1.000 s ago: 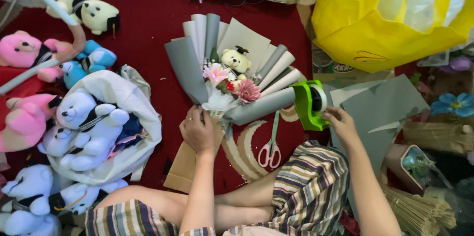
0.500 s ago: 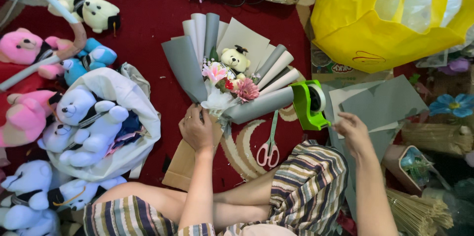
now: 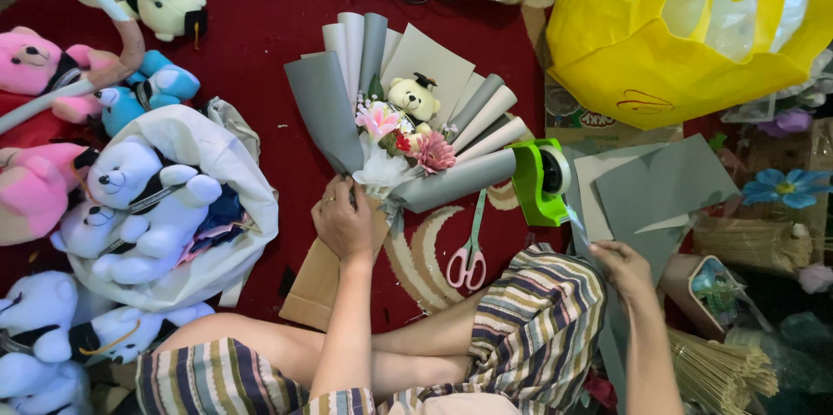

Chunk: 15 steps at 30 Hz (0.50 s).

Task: The person creates a gift bouquet by wrapping a small teddy bear and artificial flowers in decorative grey and pink paper, using scissors and tape to secure the folds.

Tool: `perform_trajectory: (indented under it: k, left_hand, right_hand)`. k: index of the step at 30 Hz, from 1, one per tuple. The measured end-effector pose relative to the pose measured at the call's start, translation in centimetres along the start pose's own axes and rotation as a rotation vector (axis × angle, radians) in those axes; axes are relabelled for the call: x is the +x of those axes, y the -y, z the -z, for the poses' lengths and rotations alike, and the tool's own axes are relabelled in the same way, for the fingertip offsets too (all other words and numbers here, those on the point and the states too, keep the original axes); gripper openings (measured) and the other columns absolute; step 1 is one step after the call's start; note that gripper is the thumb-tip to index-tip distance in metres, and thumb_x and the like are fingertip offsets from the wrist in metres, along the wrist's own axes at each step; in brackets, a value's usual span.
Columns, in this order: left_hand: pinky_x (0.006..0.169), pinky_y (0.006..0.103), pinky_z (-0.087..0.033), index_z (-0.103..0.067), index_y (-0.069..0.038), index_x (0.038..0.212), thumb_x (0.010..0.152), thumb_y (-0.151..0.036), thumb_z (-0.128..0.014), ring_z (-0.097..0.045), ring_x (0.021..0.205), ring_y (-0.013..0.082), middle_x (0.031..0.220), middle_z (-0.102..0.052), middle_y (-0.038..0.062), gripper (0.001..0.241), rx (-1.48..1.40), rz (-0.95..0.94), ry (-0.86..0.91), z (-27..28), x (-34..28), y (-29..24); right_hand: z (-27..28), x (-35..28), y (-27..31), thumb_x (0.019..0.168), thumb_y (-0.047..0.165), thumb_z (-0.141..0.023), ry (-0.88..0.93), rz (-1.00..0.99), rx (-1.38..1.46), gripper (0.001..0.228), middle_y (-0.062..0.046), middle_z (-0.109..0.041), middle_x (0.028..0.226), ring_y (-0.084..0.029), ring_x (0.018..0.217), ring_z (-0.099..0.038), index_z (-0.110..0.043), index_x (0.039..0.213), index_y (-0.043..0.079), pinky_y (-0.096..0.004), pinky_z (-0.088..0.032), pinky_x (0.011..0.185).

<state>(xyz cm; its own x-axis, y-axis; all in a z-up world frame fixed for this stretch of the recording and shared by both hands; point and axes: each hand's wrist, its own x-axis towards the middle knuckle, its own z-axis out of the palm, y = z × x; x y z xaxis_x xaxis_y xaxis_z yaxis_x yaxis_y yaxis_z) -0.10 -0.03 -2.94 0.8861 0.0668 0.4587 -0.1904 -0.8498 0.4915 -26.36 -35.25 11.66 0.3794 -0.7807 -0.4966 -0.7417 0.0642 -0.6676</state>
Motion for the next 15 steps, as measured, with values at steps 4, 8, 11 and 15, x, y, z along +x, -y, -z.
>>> perform_trajectory:
  k: [4, 8, 11, 15]
  left_hand:
    - [0.081, 0.0284, -0.046, -0.067, -0.022, 0.093, 0.091, -0.026, -0.072, -0.069, 0.089, 0.0111, 0.103, -0.072, -0.007, 0.007, -0.001, 0.011, -0.013, 0.0, 0.2, -0.2]
    - [0.081, 0.03, -0.047, -0.068, -0.021, 0.094, 0.091, -0.026, -0.072, -0.069, 0.095, 0.0127, 0.103, -0.072, -0.004, 0.007, -0.026, 0.011, 0.0, -0.1, -0.1, -0.2]
    - [0.082, 0.0304, -0.047, -0.068, -0.021, 0.095, 0.09, -0.027, -0.072, -0.069, 0.096, 0.0129, 0.103, -0.072, -0.004, 0.008, -0.014, 0.02, -0.001, -0.2, 0.0, -0.2]
    - [0.081, 0.0298, -0.047, -0.068, -0.022, 0.094, 0.091, -0.029, -0.072, -0.069, 0.095, 0.012, 0.102, -0.072, -0.005, 0.009, -0.025, 0.045, 0.002, 0.0, 0.2, -0.6]
  right_hand:
    - [-0.7, 3.4, -1.1, 0.082, 0.017, -0.084, 0.064, -0.034, -0.124, 0.042, -0.026, -0.069, 0.078, -0.034, 0.073, -0.067, -0.07, 0.117, -0.002, -0.047, -0.049, 0.071]
    - [-2.0, 8.6, -4.3, 0.071, 0.027, -0.087, 0.15, -0.057, -0.312, 0.044, -0.023, -0.073, 0.088, -0.032, 0.087, -0.067, -0.077, 0.108, 0.005, -0.041, -0.052, 0.076]
    - [-3.0, 12.2, -5.7, 0.069, 0.035, -0.086, 0.168, 0.01, -0.486, 0.04, -0.021, -0.074, 0.086, -0.035, 0.091, -0.067, -0.081, 0.101, 0.01, -0.043, -0.052, 0.081]
    - [-3.4, 12.3, -2.9, 0.074, 0.037, -0.077, 0.102, 0.139, -0.835, 0.035, -0.019, -0.077, 0.087, -0.044, 0.097, -0.071, -0.081, 0.099, 0.013, -0.049, -0.054, 0.085]
